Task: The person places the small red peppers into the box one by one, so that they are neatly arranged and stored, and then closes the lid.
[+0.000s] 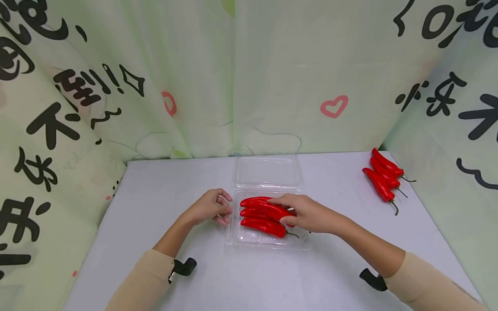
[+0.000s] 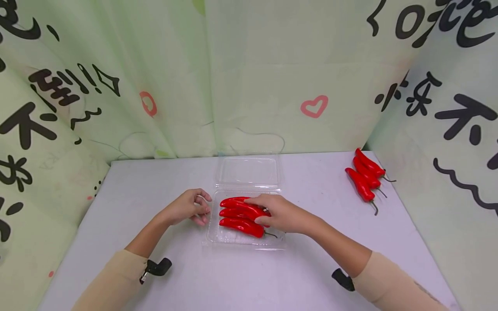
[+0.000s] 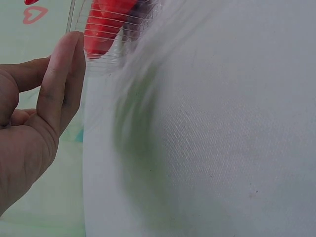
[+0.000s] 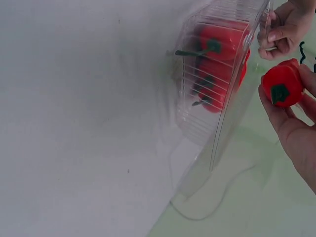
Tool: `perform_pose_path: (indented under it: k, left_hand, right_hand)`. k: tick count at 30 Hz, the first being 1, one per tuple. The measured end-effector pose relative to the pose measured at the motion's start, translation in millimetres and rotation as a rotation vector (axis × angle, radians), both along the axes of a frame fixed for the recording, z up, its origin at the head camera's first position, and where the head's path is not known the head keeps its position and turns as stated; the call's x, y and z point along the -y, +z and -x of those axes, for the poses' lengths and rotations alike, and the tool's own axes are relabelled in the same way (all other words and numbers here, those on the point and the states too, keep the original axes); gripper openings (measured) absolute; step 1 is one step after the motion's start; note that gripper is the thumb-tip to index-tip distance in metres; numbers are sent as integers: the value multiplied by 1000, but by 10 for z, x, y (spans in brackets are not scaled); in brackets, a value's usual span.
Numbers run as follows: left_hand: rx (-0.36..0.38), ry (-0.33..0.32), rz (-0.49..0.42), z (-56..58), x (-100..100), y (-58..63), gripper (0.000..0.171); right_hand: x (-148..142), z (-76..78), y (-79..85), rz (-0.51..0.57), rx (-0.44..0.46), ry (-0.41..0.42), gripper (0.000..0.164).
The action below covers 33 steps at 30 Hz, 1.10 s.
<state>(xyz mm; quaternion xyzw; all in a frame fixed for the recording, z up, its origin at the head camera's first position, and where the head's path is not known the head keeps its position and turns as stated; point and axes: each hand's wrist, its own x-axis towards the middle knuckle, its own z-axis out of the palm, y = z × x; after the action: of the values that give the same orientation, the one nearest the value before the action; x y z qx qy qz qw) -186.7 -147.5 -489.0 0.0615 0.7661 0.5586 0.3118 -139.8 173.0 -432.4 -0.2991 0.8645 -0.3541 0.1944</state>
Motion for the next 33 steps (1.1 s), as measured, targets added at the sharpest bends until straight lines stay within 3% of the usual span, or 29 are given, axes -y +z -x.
perform_pose_path:
  k: [19,33]
  left_hand:
    - [-12,-3,2,-21,-7,18,28]
    - [-10,-4,8,-8,1,-1,32]
  right_hand:
    - [284,-71,-111,-105,-31,78,54]
    - [346,-126,-159,-152,-29,44,50]
